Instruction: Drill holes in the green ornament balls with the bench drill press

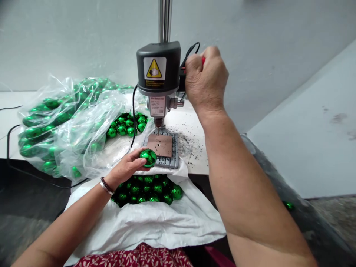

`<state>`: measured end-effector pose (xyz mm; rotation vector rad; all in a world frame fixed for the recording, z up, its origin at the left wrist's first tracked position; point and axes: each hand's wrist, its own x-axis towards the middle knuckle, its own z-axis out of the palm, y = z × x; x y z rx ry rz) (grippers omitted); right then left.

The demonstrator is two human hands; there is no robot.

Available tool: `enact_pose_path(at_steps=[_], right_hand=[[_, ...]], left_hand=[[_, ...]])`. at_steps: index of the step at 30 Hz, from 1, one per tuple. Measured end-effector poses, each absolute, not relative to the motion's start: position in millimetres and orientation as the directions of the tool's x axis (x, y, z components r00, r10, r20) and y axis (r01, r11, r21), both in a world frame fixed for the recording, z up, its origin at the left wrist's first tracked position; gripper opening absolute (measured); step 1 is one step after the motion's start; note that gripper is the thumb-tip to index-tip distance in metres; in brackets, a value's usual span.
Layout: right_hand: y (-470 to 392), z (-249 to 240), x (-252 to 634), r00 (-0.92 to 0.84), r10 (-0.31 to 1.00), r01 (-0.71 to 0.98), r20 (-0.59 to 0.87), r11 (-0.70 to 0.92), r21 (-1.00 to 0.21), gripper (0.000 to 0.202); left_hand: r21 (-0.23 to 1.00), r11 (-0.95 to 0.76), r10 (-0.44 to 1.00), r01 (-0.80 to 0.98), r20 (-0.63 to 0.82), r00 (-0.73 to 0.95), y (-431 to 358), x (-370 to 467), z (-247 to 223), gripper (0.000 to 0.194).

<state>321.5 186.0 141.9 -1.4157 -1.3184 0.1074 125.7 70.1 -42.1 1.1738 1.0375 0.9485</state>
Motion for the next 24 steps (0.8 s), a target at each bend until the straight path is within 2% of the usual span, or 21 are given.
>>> enact_pose_path(at_steps=[6, 9, 11, 14, 17, 20, 21, 24], right_hand=[[186.9, 141.0, 321.3, 0.357, 0.725, 0.647, 0.589, 0.262, -0.716, 0.036], [186.9, 140.8, 320.6, 0.36, 0.73, 0.649, 0.581, 0.251, -0.718, 0.035], [186.4, 141.1, 320.2, 0.36, 0.733, 0.651, 0.577, 0.245, -0.718, 0.035], [185.3, 141.8, 319.6, 0.364, 0.733, 0.65, 0.574, 0.242, -0.721, 0.036], [184.9, 141.6, 319.5, 0.358, 0.724, 0.645, 0.589, 0.264, -0.717, 0.035], [185.5, 140.5, 320.6, 0.357, 0.713, 0.646, 0.603, 0.277, -0.711, 0.034], [185.9, 140.2, 321.2, 0.362, 0.712, 0.65, 0.602, 0.271, -0.71, 0.034], [187.2, 139.1, 323.1, 0.352, 0.711, 0.664, 0.609, 0.269, -0.698, 0.031]], left_hand=[[0.924, 0.336, 0.919, -0.181, -0.28, 0.277, 62.4, 122.0, -45.0, 0.076], [0.927, 0.342, 0.915, -0.153, -0.292, 0.277, 60.2, 119.6, -45.5, 0.075], [0.96, 0.28, 0.917, -0.009, -0.265, 0.298, 57.2, 115.9, -45.1, 0.069], [0.96, 0.063, 0.947, 0.272, -0.143, 0.289, 57.1, 106.7, -42.8, 0.066], [0.878, -0.076, 0.995, 0.473, 0.034, 0.097, 76.6, 92.9, -36.9, 0.06], [0.692, -0.028, 0.97, 0.721, 0.193, -0.147, 119.9, 75.6, -29.8, 0.039], [0.615, 0.027, 0.956, 0.788, 0.214, -0.199, 136.9, 70.1, -28.4, 0.039], [0.464, 0.187, 0.956, 0.866, 0.115, -0.268, 181.4, 59.9, -31.0, 0.044]])
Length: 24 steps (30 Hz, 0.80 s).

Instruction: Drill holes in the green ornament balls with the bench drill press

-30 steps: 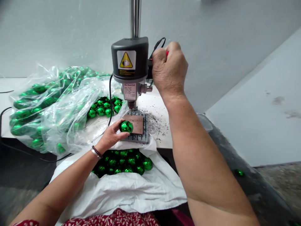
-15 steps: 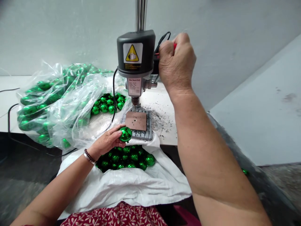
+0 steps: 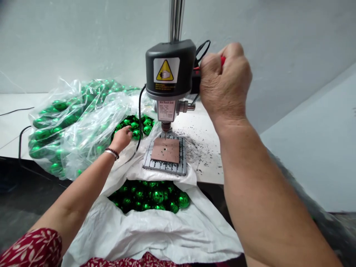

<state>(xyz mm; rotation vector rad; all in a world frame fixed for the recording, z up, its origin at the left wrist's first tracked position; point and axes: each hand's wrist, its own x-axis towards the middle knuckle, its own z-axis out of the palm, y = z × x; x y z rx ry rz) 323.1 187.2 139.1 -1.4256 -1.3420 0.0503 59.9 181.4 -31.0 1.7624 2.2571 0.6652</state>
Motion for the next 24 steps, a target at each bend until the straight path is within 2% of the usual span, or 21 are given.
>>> enact_pose_path(at_steps=[4, 7, 10, 13, 15, 19, 24], right_hand=[[188.0, 138.0, 324.3, 0.331, 0.695, 0.654, 0.638, 0.318, -0.686, 0.029], [187.3, 138.8, 323.3, 0.352, 0.699, 0.641, 0.623, 0.305, -0.704, 0.032], [186.7, 140.2, 322.4, 0.377, 0.706, 0.622, 0.6, 0.287, -0.729, 0.034], [186.8, 140.0, 322.8, 0.351, 0.702, 0.606, 0.62, 0.334, -0.722, 0.033], [186.8, 139.2, 323.3, 0.335, 0.695, 0.595, 0.636, 0.368, -0.715, 0.033], [186.3, 138.4, 323.1, 0.35, 0.703, 0.576, 0.619, 0.36, -0.734, 0.035], [185.1, 140.7, 321.8, 0.341, 0.714, 0.583, 0.612, 0.35, -0.733, 0.035]], left_hand=[[0.414, 0.156, 0.981, 0.897, 0.045, -0.191, 205.6, 62.7, -50.0, 0.049], [0.461, 0.105, 0.986, 0.881, 0.064, -0.151, 204.7, 67.6, -64.6, 0.053], [0.607, 0.073, 0.978, 0.792, 0.113, -0.177, 197.4, 66.8, -65.8, 0.051], [0.83, 0.052, 0.965, 0.556, 0.101, -0.241, 181.8, 60.3, -50.1, 0.056], [0.92, 0.018, 0.972, 0.391, 0.075, -0.221, 166.7, 56.7, -35.1, 0.064], [0.958, -0.05, 0.997, 0.283, 0.063, -0.035, 139.6, 63.8, -14.2, 0.075], [0.923, -0.087, 0.981, 0.374, 0.014, 0.194, 135.0, 96.7, -18.9, 0.057]])
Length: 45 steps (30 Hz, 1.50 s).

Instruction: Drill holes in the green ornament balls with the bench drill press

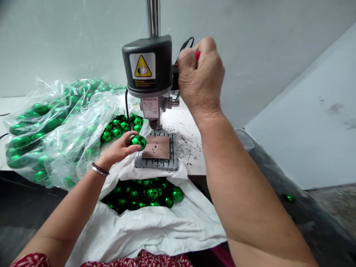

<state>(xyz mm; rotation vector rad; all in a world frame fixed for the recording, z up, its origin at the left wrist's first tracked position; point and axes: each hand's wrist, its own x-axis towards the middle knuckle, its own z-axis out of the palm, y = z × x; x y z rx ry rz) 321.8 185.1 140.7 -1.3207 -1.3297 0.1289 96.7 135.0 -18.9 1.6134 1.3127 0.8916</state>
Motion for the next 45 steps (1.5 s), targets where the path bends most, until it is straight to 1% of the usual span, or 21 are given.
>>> enact_pose_path(at_steps=[3, 5, 9, 11, 18, 22, 25, 27, 30, 37, 40, 45], right_hand=[[184.4, 141.8, 321.9, 0.347, 0.728, 0.584, 0.591, 0.325, -0.744, 0.036], [184.0, 141.8, 322.5, 0.336, 0.73, 0.58, 0.595, 0.338, -0.742, 0.037], [184.2, 141.6, 323.3, 0.327, 0.729, 0.578, 0.601, 0.349, -0.738, 0.039], [185.0, 141.8, 323.4, 0.33, 0.729, 0.573, 0.6, 0.35, -0.741, 0.04], [186.3, 141.2, 325.0, 0.312, 0.744, 0.548, 0.59, 0.366, -0.752, 0.038], [184.8, 142.4, 324.7, 0.309, 0.751, 0.55, 0.583, 0.358, -0.754, 0.038], [184.8, 143.3, 324.6, 0.3, 0.752, 0.547, 0.586, 0.368, -0.752, 0.038], [185.1, 143.2, 325.3, 0.293, 0.753, 0.545, 0.589, 0.374, -0.75, 0.037], [184.7, 142.9, 326.8, 0.292, 0.757, 0.547, 0.584, 0.369, -0.752, 0.037], [181.5, 141.5, 325.1, 0.293, 0.762, 0.562, 0.578, 0.352, -0.749, 0.037], [181.5, 139.2, 323.2, 0.313, 0.742, 0.554, 0.592, 0.364, -0.749, 0.037], [182.5, 137.3, 323.2, 0.323, 0.728, 0.529, 0.605, 0.391, -0.753, 0.036]], left_hand=[[0.862, -0.144, 0.973, 0.487, 0.035, 0.227, 141.9, 113.4, -29.3, 0.05], [0.829, -0.144, 0.975, 0.54, 0.027, 0.218, 146.9, 120.1, -35.7, 0.049], [0.824, -0.039, 0.99, 0.565, -0.044, 0.132, 156.3, 126.4, -43.7, 0.057], [0.82, -0.02, 0.993, 0.572, -0.052, 0.109, 160.6, 127.7, -45.6, 0.059], [0.778, -0.045, 0.991, 0.626, -0.043, 0.125, 170.3, 134.7, -45.3, 0.055], [0.705, -0.066, 0.993, 0.706, -0.021, 0.114, 171.7, 143.5, -36.1, 0.054], [0.671, -0.09, 0.991, 0.736, -0.014, 0.134, 173.8, 148.3, -31.7, 0.056], [0.681, -0.108, 0.987, 0.725, -0.017, 0.163, 175.5, 149.8, -33.1, 0.06], [0.727, -0.099, 0.983, 0.68, -0.036, 0.182, 176.3, 150.9, -39.1, 0.066], [0.79, -0.013, 0.991, 0.614, -0.072, 0.113, 167.5, 158.0, -43.2, 0.071], [0.804, -0.004, 0.992, 0.594, -0.07, 0.102, 163.5, 161.9, -42.0, 0.066], [0.769, -0.048, 0.996, 0.638, -0.01, 0.086, 163.3, 164.4, -38.8, 0.034]])
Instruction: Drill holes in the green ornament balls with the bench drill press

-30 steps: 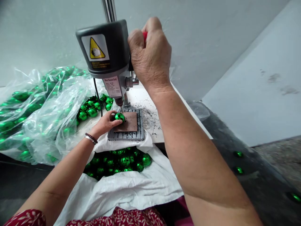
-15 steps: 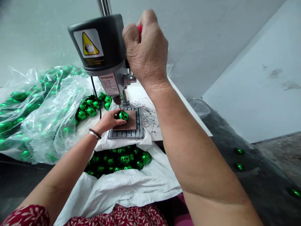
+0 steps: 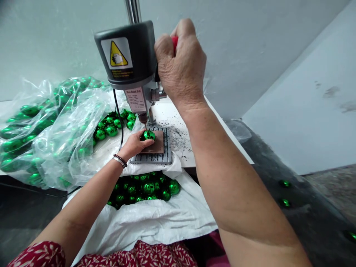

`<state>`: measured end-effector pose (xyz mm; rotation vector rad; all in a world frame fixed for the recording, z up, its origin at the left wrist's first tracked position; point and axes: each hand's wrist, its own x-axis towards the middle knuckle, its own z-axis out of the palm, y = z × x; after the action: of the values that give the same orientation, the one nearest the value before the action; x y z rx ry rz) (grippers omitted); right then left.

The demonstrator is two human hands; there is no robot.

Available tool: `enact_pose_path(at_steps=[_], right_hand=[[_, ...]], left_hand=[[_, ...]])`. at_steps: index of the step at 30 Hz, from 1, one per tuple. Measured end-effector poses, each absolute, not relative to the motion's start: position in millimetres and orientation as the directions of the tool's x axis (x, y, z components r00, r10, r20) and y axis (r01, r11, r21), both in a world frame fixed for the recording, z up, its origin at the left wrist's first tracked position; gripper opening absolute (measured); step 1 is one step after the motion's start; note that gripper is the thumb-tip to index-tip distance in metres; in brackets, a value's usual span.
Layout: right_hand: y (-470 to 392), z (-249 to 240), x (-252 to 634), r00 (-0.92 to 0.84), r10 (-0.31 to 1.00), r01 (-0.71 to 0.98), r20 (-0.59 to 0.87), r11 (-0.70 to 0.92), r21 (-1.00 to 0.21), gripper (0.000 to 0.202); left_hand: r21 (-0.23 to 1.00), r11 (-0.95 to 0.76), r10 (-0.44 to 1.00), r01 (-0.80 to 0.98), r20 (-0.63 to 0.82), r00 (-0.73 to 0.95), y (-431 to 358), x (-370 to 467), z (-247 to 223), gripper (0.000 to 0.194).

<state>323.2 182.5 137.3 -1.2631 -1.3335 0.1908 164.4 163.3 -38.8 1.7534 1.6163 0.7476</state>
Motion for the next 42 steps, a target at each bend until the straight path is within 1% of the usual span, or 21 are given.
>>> enact_pose_path(at_steps=[3, 7, 10, 14, 20, 26, 30, 32, 34, 38, 42], right_hand=[[182.3, 138.5, 324.3, 0.305, 0.734, 0.554, 0.607, 0.382, -0.74, 0.036], [181.3, 139.8, 324.9, 0.277, 0.738, 0.599, 0.615, 0.367, -0.711, 0.038], [180.8, 140.3, 324.5, 0.276, 0.745, 0.599, 0.607, 0.361, -0.715, 0.039], [180.7, 141.1, 323.6, 0.276, 0.746, 0.584, 0.606, 0.37, -0.722, 0.039], [181.7, 142.0, 322.8, 0.284, 0.75, 0.6, 0.598, 0.348, -0.721, 0.04], [180.5, 141.3, 323.1, 0.273, 0.755, 0.609, 0.596, 0.344, -0.715, 0.038], [181.0, 140.4, 324.2, 0.266, 0.752, 0.597, 0.604, 0.363, -0.715, 0.037], [181.7, 140.2, 324.4, 0.261, 0.744, 0.585, 0.615, 0.385, -0.714, 0.038], [182.2, 140.5, 324.0, 0.27, 0.743, 0.582, 0.613, 0.382, -0.718, 0.038], [180.3, 140.9, 323.0, 0.281, 0.749, 0.575, 0.6, 0.369, -0.73, 0.039], [174.5, 131.9, 325.9, 0.273, 0.715, 0.532, 0.644, 0.445, -0.72, 0.035]], left_hand=[[0.779, 0.012, 0.996, 0.628, -0.062, 0.058, 167.1, 160.7, -34.4, 0.027], [0.81, 0.123, 0.982, 0.573, -0.183, 0.048, 173.0, 151.3, -33.6, 0.035], [0.858, 0.173, 0.973, 0.483, -0.226, 0.052, 175.4, 145.9, -38.9, 0.038], [0.906, 0.217, 0.968, 0.364, -0.248, 0.038, 175.2, 143.7, -44.8, 0.037], [0.908, 0.195, 0.974, 0.371, -0.224, 0.038, 175.4, 142.9, -46.0, 0.039], [0.856, 0.151, 0.982, 0.495, -0.189, 0.027, 175.8, 146.3, -43.6, 0.039], [0.772, 0.027, 0.998, 0.635, -0.059, 0.028, 171.8, 156.4, -38.4, 0.046], [0.745, -0.022, 0.999, 0.667, -0.005, 0.039, 168.7, 162.0, -36.7, 0.051], [0.76, -0.028, 0.999, 0.649, -0.001, 0.044, 165.5, 166.0, -36.4, 0.053], [0.82, 0.012, 0.998, 0.572, -0.041, 0.037, 161.1, 166.8, -40.6, 0.057], [0.852, 0.025, 0.998, 0.523, -0.048, 0.03, 162.0, 163.9, -48.5, 0.06]])
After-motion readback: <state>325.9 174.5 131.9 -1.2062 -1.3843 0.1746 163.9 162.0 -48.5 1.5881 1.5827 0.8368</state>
